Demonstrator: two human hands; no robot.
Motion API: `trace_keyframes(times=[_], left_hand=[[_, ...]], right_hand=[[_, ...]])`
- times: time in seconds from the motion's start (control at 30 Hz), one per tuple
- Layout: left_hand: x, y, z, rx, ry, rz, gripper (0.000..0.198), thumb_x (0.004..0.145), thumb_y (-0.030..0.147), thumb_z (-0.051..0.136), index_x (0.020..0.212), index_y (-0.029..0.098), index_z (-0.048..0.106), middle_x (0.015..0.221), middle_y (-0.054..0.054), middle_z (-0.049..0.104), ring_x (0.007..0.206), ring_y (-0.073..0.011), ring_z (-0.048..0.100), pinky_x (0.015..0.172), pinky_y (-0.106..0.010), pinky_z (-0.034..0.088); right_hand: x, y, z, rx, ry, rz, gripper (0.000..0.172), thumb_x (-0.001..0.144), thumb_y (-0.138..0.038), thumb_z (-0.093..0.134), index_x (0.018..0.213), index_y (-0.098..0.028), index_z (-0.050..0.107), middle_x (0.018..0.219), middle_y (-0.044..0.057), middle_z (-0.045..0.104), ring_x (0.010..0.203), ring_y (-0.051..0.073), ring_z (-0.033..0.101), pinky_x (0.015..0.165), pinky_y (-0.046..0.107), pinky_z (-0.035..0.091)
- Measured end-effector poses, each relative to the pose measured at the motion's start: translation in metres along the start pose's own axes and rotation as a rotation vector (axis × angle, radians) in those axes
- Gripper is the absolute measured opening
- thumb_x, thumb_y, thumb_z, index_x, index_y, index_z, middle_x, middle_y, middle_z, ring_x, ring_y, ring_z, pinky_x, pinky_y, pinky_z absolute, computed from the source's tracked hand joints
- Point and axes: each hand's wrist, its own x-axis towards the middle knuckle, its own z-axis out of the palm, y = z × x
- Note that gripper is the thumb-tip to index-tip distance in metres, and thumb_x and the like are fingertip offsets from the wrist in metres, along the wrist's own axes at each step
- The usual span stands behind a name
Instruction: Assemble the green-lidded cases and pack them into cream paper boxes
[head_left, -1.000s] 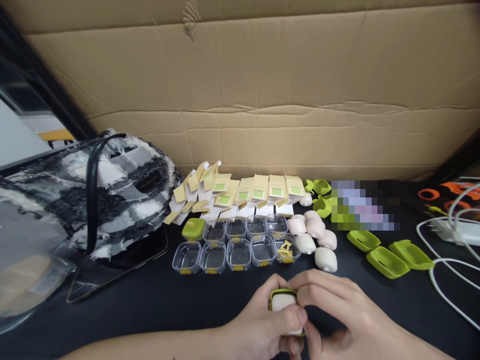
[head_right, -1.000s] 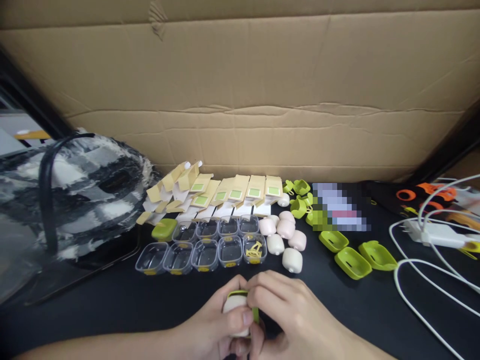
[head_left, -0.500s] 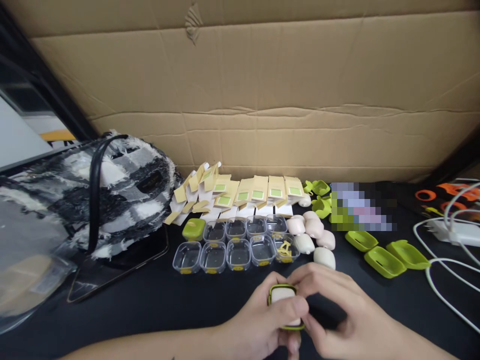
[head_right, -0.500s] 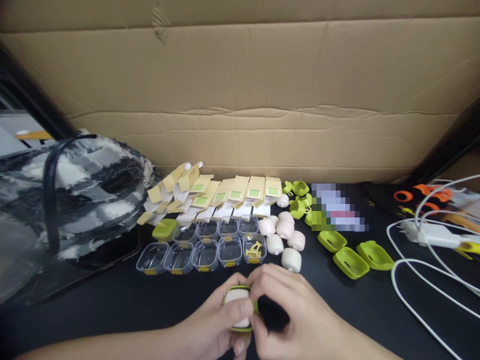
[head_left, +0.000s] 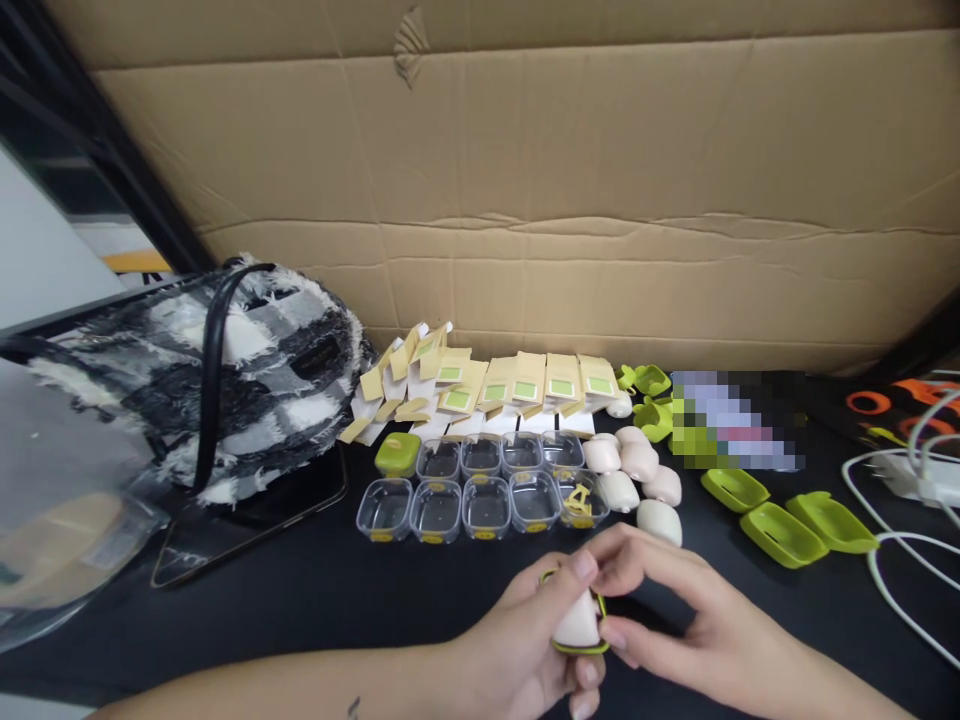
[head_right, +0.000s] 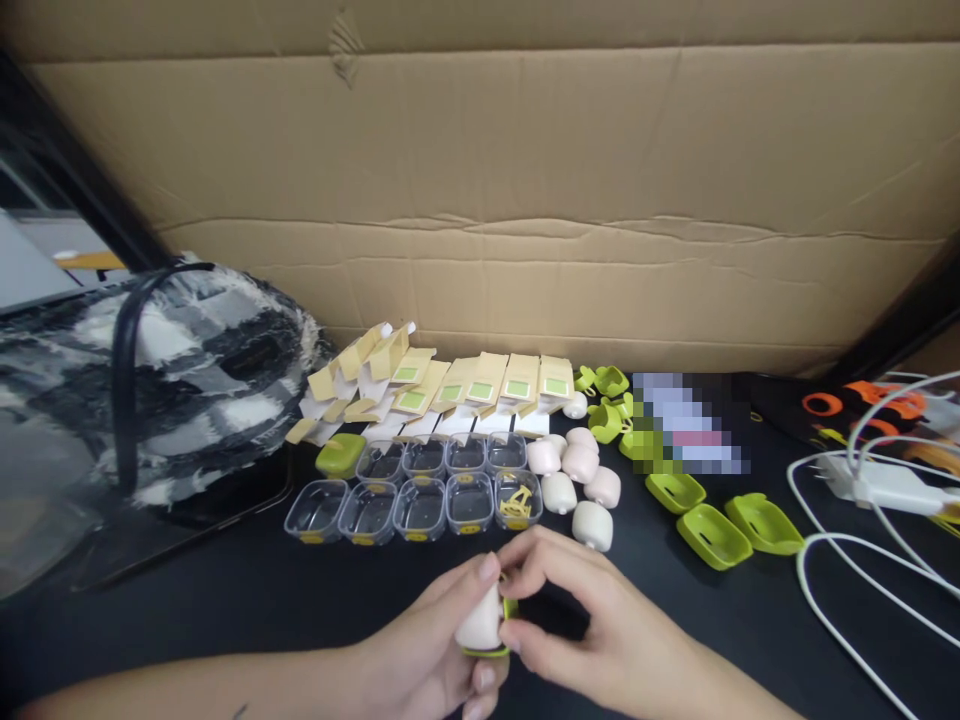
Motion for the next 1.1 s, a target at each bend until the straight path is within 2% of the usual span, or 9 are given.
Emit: trace_keyframes(times=[0.13,0.33,0.47,0.57,0.63,0.73,0.87,1.0,1.1], left_hand=[[-0.001,-0.001,0.0,0.029,0.01,0.027,0.061,0.062,0.07,0.069,0.086,0.022,0.041,0.06,0.003,0.06,0.04,-0.0043,0.041,0.037,-0.018,0.031],[0.001,-0.007,-0.003,0.002,0.006,0.068,0.056,0.066,0.065,0.07,0.09,0.021,0.046,0.051,0.007,0.053,0.038,-0.0063,0.042,0.038,-0.019,0.032],[0.004,-0.005,-0.001,-0.033,-0.107,0.074,0.062,0.074,0.072,0.053,0.102,0.017,0.054,0.062,-0.001,0.063,0.048,-0.0109,0.052,0.047,-0.023,0.034],[0.006,-0.002,-0.002,-0.075,-0.197,0.024,0.063,0.073,0.077,0.048,0.092,0.018,0.058,0.068,-0.002,0.064,0.058,-0.013,0.055,0.055,-0.024,0.033],[0.009,-0.004,-0.007,-0.121,-0.242,0.008,0.067,0.068,0.082,0.045,0.09,0.02,0.058,0.069,-0.001,0.064,0.06,-0.0162,0.056,0.06,-0.026,0.034],[0.015,-0.012,-0.019,-0.101,-0.302,-0.02,0.067,0.064,0.082,0.038,0.082,0.021,0.056,0.064,-0.003,0.064,0.063,-0.021,0.056,0.07,-0.03,0.033],[0.017,-0.017,-0.025,-0.018,-0.297,-0.047,0.045,0.069,0.057,0.033,0.07,0.019,0.057,0.062,-0.003,0.06,0.059,-0.0183,0.048,0.068,-0.028,0.03],[0.015,-0.01,-0.016,0.075,-0.223,-0.097,0.032,0.063,0.037,0.037,0.056,0.017,0.06,0.053,-0.002,0.051,0.051,-0.0146,0.036,0.064,-0.028,0.028],[0.019,-0.007,-0.013,0.143,-0.238,-0.122,0.023,0.056,0.029,0.042,0.052,0.017,0.061,0.05,-0.002,0.049,0.05,-0.0147,0.037,0.065,-0.029,0.031]], right_hand=[[-0.003,0.003,0.002,0.169,-0.037,0.068,0.008,0.09,-0.017,0.058,0.09,-0.023,0.052,0.104,0.002,0.06,0.057,0.006,0.063,0.058,0.022,0.057],[-0.002,0.0,0.004,-0.074,0.034,-0.057,0.019,0.085,-0.011,0.06,0.093,-0.026,0.052,0.103,0.001,0.063,0.082,0.011,0.066,0.075,0.023,0.055],[-0.005,-0.001,0.009,-0.09,0.046,0.025,0.052,0.071,-0.012,0.073,0.112,-0.033,0.048,0.114,0.001,0.061,0.101,0.019,0.064,0.084,0.03,0.055],[-0.009,0.0,0.012,-0.018,0.038,0.093,0.045,0.075,-0.013,0.069,0.109,-0.033,0.047,0.116,0.001,0.06,0.101,0.019,0.066,0.076,0.027,0.058],[-0.006,-0.002,0.01,-0.022,0.087,0.048,0.039,0.077,-0.014,0.067,0.107,-0.031,0.048,0.114,0.003,0.06,0.109,0.022,0.062,0.083,0.03,0.056],[0.017,-0.009,-0.001,-0.148,0.162,-0.033,0.043,0.079,-0.016,0.064,0.116,-0.029,0.047,0.113,0.006,0.059,0.11,0.023,0.06,0.089,0.034,0.053],[0.076,-0.019,-0.008,-0.306,0.158,-0.069,0.045,0.08,-0.023,0.066,0.119,-0.025,0.045,0.113,0.006,0.06,0.105,0.021,0.061,0.09,0.037,0.051],[0.135,-0.02,0.008,-0.344,0.102,-0.137,0.047,0.077,-0.021,0.067,0.12,-0.023,0.047,0.115,0.005,0.062,0.102,0.019,0.061,0.089,0.036,0.049],[0.158,-0.015,0.024,-0.376,0.037,-0.165,0.042,0.077,-0.022,0.069,0.115,-0.021,0.051,0.11,0.004,0.065,0.095,0.019,0.062,0.084,0.034,0.05]])
